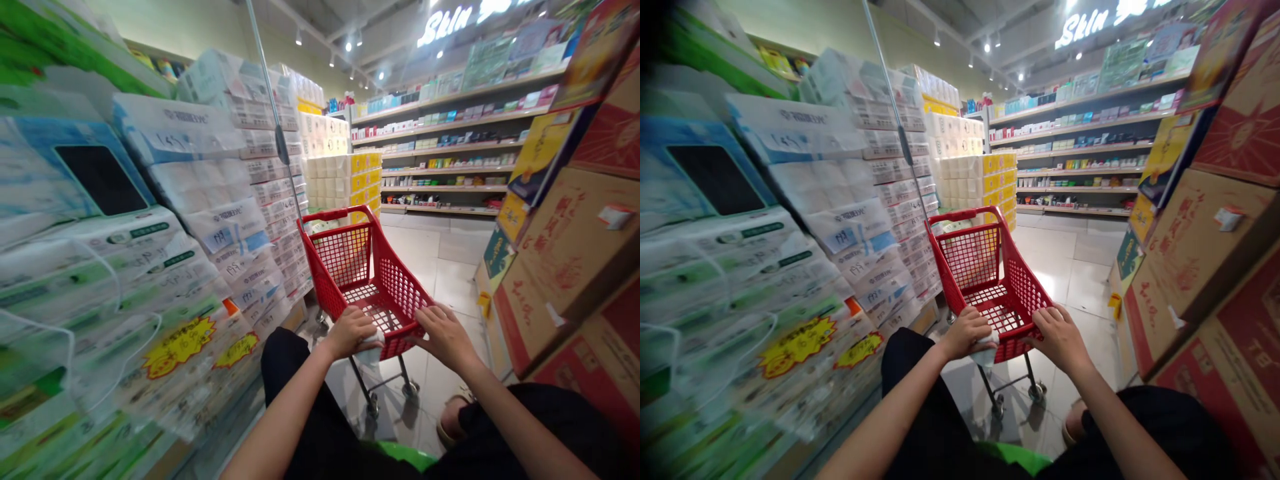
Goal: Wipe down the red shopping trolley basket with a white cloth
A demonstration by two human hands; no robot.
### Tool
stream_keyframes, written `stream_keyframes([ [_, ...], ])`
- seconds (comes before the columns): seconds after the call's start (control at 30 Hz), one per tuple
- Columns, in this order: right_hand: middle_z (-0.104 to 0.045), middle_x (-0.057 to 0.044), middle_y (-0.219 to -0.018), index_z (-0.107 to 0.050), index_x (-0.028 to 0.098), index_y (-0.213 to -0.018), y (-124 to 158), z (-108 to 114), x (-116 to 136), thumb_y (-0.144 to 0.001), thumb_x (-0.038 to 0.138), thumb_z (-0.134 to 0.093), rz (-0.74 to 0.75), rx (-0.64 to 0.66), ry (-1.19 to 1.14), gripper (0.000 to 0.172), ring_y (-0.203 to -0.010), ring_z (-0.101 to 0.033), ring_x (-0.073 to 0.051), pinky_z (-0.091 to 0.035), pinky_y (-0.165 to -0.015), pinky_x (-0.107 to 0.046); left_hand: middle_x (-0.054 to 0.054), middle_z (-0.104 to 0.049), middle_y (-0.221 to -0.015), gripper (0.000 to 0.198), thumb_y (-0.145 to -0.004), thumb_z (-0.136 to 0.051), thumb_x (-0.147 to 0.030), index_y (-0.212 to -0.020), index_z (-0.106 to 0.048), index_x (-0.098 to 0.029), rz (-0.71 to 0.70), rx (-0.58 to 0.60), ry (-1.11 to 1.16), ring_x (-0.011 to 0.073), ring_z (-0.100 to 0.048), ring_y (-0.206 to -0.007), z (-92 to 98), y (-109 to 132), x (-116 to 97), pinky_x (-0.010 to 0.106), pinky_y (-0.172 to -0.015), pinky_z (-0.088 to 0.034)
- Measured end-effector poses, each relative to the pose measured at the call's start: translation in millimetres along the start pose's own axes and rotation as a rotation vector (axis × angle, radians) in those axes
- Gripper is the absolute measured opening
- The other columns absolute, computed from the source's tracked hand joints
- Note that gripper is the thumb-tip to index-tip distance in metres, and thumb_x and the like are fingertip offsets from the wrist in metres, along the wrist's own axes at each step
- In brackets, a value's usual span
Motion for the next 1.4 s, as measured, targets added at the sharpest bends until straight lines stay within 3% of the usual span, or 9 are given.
stream_keyframes([
  [0.2,-0.063,-0.003,-0.092,-0.056,0.022,-0.099,-9,0,31,-0.089,0.041,-0.056,0.021,0.006,-0.048,0.022,-0.092,-0.055,-0.021,-0.031,-0.1,-0.04,0.003,-0.058,-0.086,0.041,-0.093,-0.043,-0.056,-0.084,-0.059,-0.02,0.048,0.018,-0.022,0.0178,-0.049,-0.089,11.5,24,35,0.035,-0.095,-0.035],
  [0.4,-0.064,-0.004,-0.089,-0.059,0.022,-0.105,-20,-9,49,-0.092,0.033,-0.052,0.03,0.005,-0.021,0.018,-0.087,-0.054,-0.021,-0.035,-0.087,-0.036,0.003,-0.057,-0.092,0.035,-0.093,-0.045,-0.053,-0.091,-0.06,-0.022,0.13,-0.029,-0.074,0.0191,-0.049,-0.095,17.7,35,51,0.041,-0.104,-0.033],
  [0.53,-0.064,-0.004,-0.083,-0.06,0.022,-0.103,-24,-11,54,-0.092,0.032,-0.053,0.009,-0.018,0.028,0.017,-0.084,-0.052,-0.021,-0.034,-0.084,-0.037,0.005,-0.057,-0.095,0.033,-0.093,-0.046,-0.051,-0.093,-0.06,-0.021,0.229,-0.099,-0.146,0.0216,-0.049,-0.098,12.4,30,46,0.043,-0.101,-0.035],
  [0.7,-0.062,-0.004,-0.076,-0.059,0.022,-0.086,-32,-10,67,-0.09,0.03,-0.055,-0.012,-0.044,0.053,0.01,-0.08,-0.051,-0.021,-0.032,-0.078,-0.036,0.006,-0.057,-0.091,0.032,-0.093,-0.047,-0.049,-0.09,-0.058,-0.019,0.364,-0.147,-0.203,0.0214,-0.052,-0.086,-5.7,6,23,0.04,-0.082,-0.038],
  [0.87,-0.062,-0.004,-0.078,-0.058,0.02,-0.088,-36,-15,80,-0.089,0.021,-0.055,0.001,0.002,0.039,0.003,-0.08,-0.053,-0.02,-0.035,-0.078,-0.036,0.005,-0.057,-0.09,0.03,-0.094,-0.046,-0.047,-0.089,-0.057,-0.02,0.393,-0.145,-0.19,0.0212,-0.052,-0.085,-11.5,-5,12,0.037,-0.078,-0.036],
  [0.97,-0.065,-0.005,-0.094,-0.058,0.02,-0.107,-33,-11,75,-0.088,0.024,-0.057,0.073,0.01,-0.02,0.019,-0.092,-0.056,-0.02,-0.039,-0.088,-0.037,0.004,-0.057,-0.09,0.033,-0.095,-0.043,-0.049,-0.089,-0.057,-0.02,0.343,-0.114,-0.163,0.02,-0.052,-0.084,-5.1,1,14,0.036,-0.078,-0.036],
  [1.07,-0.061,-0.007,-0.118,-0.052,0.021,-0.122,-27,-2,59,-0.087,0.031,-0.058,0.108,-0.03,-0.045,0.038,-0.116,-0.051,-0.023,-0.031,-0.107,-0.045,0.004,-0.057,-0.089,0.029,-0.098,-0.038,-0.041,-0.09,-0.057,-0.02,0.325,-0.098,-0.13,0.019,-0.051,-0.085,2.8,9,20,0.035,-0.079,-0.035],
  [1.23,-0.056,-0.012,-0.123,-0.052,0.017,-0.116,-20,-9,47,-0.084,0.032,-0.059,0.111,-0.058,-0.057,0.036,-0.13,-0.04,-0.027,-0.026,-0.114,-0.052,0.006,-0.056,-0.089,0.024,-0.097,-0.038,-0.034,-0.087,-0.055,-0.019,0.385,-0.114,-0.146,0.021,-0.049,-0.085,2.2,7,20,0.038,-0.081,-0.037],
  [1.4,-0.054,-0.015,-0.122,-0.049,0.012,-0.118,-18,-24,52,-0.083,0.015,-0.048,0.089,-0.076,-0.042,0.035,-0.133,-0.035,-0.028,-0.025,-0.115,-0.052,0.009,-0.057,-0.094,0.021,-0.095,-0.04,-0.034,-0.095,-0.055,-0.018,0.434,-0.162,-0.161,0.0241,-0.05,-0.087,-20.0,-18,-6,0.044,-0.082,-0.038],
])
Point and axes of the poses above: each hand's wrist, its own y-axis away from the middle knuckle, its own z-axis out of the back of the hand, x = y × z, the point moved 9 cm from there along -y, towards the middle knuckle
